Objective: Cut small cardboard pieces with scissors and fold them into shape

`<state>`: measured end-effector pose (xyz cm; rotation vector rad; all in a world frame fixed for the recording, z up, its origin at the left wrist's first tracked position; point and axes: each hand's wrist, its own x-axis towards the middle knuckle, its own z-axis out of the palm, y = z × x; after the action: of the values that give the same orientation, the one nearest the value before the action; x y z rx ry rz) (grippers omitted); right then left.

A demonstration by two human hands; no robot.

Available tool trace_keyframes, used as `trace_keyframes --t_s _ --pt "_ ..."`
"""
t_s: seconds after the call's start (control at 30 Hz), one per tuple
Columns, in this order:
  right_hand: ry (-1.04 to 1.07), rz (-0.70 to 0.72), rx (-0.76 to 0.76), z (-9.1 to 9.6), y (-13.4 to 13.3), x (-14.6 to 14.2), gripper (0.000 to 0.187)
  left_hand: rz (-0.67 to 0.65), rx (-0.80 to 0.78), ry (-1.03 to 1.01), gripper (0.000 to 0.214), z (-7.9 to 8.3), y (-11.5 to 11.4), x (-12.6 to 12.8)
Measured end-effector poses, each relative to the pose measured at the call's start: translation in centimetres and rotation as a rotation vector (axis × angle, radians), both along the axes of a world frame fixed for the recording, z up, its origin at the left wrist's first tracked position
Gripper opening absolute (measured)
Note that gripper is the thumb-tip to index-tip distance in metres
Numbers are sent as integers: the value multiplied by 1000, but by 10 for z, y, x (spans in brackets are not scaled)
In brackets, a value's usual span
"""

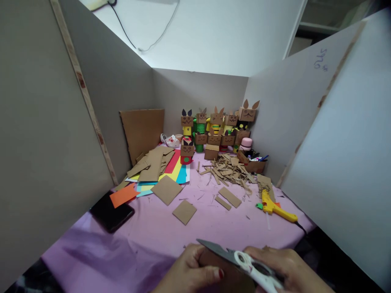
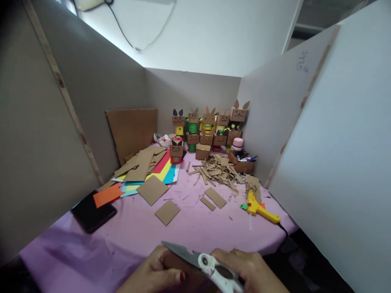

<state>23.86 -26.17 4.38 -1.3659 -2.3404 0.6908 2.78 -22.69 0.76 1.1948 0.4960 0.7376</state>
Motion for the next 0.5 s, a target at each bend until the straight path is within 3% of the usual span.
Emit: trace_keyframes --t_s 0.13,0.27,0.4,0.5 --pt "26 -156 -21 -25 28 11 29 109 -93 -1 31 -5 12 1" --pt "-210 -444 57 -62 70 27 49 221 -197 9 34 -16 31 -1" --pt "-270 -361 95 -79 96 38 55 314 -296 -64 39 -25 48 2" --pt "-174 -367 175 -71 97 34 37 367 -323 -73 38 -33 56 5"
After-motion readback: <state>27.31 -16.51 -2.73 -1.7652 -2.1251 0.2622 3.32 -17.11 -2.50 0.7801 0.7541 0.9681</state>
